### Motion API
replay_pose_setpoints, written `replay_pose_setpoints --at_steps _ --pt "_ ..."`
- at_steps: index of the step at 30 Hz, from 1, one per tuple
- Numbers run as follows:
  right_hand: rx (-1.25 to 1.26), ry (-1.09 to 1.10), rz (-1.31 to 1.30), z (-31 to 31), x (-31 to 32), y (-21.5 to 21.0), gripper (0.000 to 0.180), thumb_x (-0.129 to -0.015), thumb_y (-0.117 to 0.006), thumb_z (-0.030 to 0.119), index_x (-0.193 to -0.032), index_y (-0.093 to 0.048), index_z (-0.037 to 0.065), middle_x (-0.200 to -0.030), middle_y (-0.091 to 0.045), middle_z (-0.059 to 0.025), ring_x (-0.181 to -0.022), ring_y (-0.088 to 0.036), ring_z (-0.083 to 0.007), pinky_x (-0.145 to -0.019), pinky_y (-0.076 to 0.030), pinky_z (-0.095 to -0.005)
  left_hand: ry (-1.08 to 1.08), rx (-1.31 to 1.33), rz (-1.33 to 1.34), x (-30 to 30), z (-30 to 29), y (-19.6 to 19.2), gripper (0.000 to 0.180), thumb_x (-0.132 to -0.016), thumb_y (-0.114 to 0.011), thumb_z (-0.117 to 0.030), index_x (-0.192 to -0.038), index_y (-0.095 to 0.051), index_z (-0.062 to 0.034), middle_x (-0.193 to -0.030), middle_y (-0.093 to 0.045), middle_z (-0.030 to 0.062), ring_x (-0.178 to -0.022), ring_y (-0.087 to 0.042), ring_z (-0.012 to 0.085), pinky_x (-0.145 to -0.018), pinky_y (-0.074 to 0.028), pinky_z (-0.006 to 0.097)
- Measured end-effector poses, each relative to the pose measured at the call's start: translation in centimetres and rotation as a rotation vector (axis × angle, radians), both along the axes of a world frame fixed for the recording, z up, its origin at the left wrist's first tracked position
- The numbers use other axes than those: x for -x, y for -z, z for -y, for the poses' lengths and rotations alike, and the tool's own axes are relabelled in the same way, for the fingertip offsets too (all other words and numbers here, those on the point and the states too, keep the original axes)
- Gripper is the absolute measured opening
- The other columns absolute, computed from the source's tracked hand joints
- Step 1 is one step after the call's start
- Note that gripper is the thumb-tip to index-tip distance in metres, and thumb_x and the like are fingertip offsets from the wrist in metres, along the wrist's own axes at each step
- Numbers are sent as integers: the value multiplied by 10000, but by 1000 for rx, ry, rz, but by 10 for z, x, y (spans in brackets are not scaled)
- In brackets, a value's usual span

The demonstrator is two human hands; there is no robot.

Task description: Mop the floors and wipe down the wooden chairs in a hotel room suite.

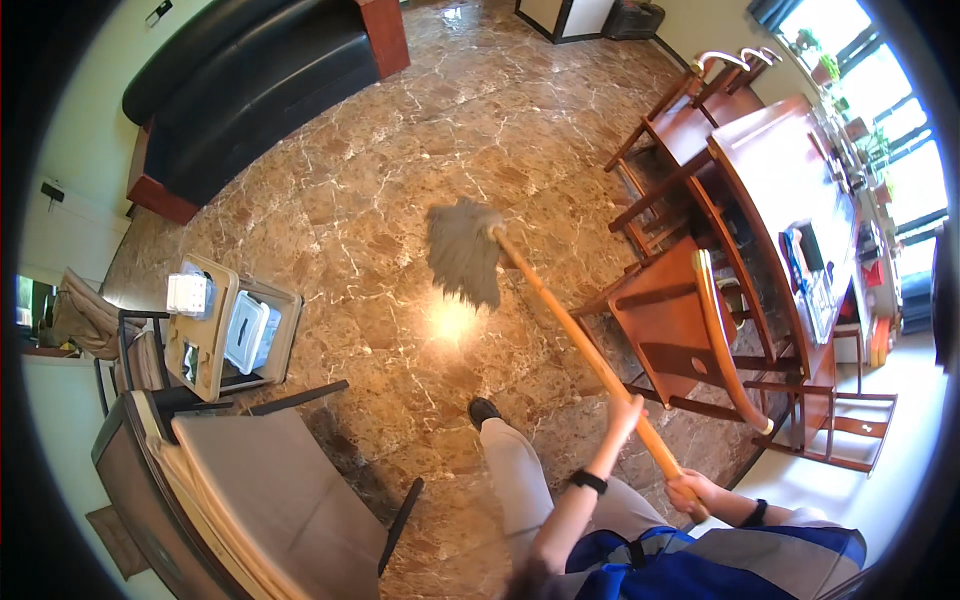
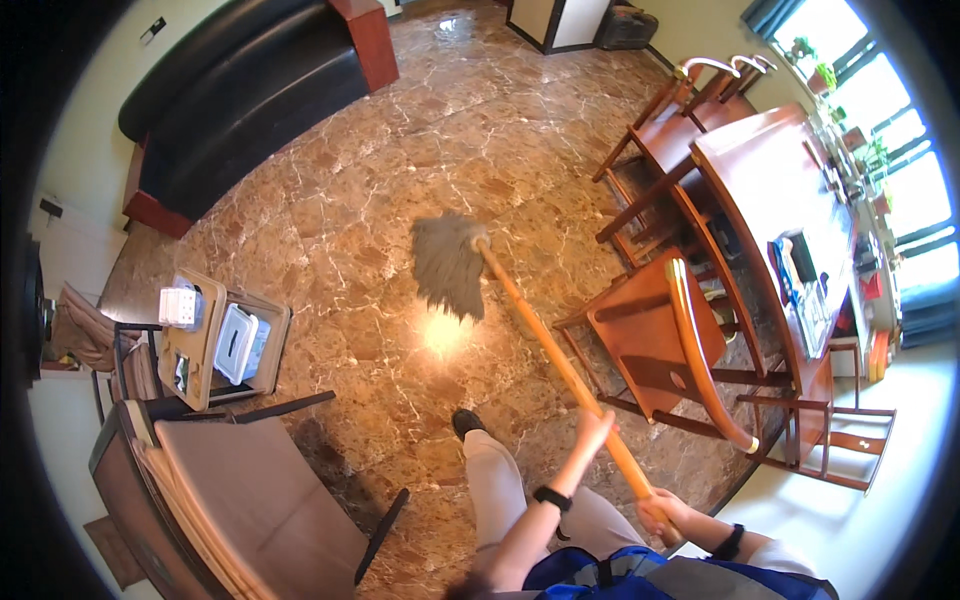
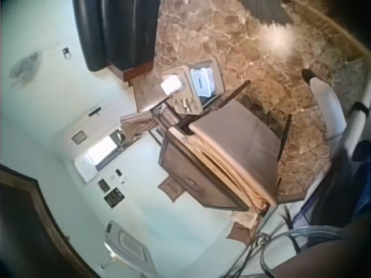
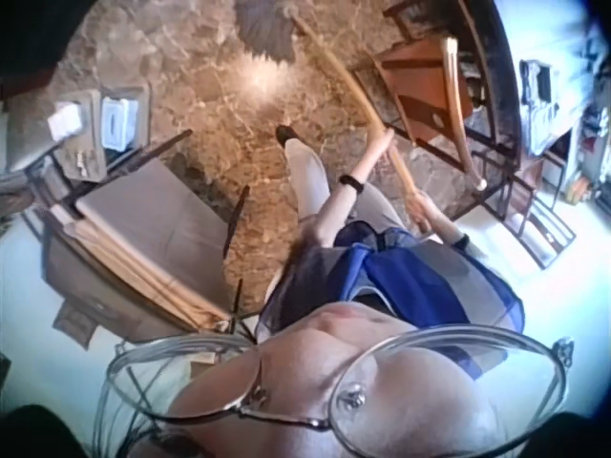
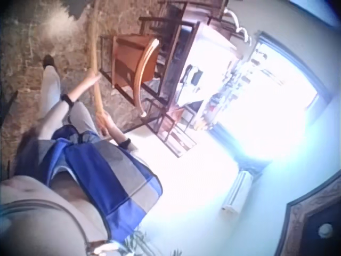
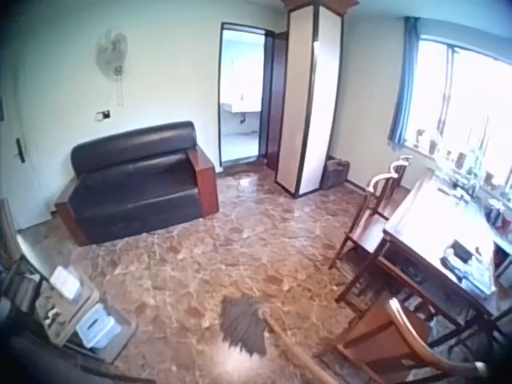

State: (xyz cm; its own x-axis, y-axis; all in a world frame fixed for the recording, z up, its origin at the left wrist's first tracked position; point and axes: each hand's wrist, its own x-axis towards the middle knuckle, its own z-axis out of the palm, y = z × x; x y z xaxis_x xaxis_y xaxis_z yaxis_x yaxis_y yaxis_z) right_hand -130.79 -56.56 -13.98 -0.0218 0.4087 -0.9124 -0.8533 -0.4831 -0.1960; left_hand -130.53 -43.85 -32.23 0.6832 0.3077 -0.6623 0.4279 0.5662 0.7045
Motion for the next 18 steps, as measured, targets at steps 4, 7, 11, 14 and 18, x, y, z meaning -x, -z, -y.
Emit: replay_pose_setpoints --at_steps 4,7,11,14,18 --pt "35 45 87 -131 -21 39 172 -745 -504 200 -740 -401 63 -487 -406 -42 -345 -385 -128 -326 -314 -244 19 124 53 -42 -140 38 363 -720 -509 -263 -748 -441 93 -622 -542 191 -509 -574 215 -452 -445 323" --pt "33 144 10 -232 -57 53 156 -738 -515 174 -745 -402 68 -522 -431 -56 -374 -418 -138 -326 -340 -256 153 -405 -92 -82 -223 43 566 -721 -523 -309 -988 -354 160 -814 -529 258 -636 -583 219 -552 -464 324" --pt "93 24 178 -334 -138 63 151 -730 -511 151 -774 -402 57 -518 -436 -63 -367 -427 -149 -317 -370 -281 -13 -14 63 -114 -274 8 464 -717 -571 -290 -960 -310 6 -722 -516 128 -616 -542 187 -459 -443 303" --pt "134 -118 309 -398 -205 71 163 -731 -499 134 -819 -400 39 -507 -439 -60 -353 -447 -149 -303 -382 -272 15 329 -16 -155 -335 -16 454 -728 -554 -296 -1002 -326 -15 -782 -527 102 -673 -546 193 -504 -448 310" --pt "63 -151 464 -487 -283 67 217 -721 -484 122 -882 -392 9 -494 -430 -56 -363 -464 -149 -307 -398 -267 -24 435 167 -232 -427 -37 259 -742 -530 -257 -803 -450 -18 -710 -546 87 -691 -559 200 -569 -452 294"
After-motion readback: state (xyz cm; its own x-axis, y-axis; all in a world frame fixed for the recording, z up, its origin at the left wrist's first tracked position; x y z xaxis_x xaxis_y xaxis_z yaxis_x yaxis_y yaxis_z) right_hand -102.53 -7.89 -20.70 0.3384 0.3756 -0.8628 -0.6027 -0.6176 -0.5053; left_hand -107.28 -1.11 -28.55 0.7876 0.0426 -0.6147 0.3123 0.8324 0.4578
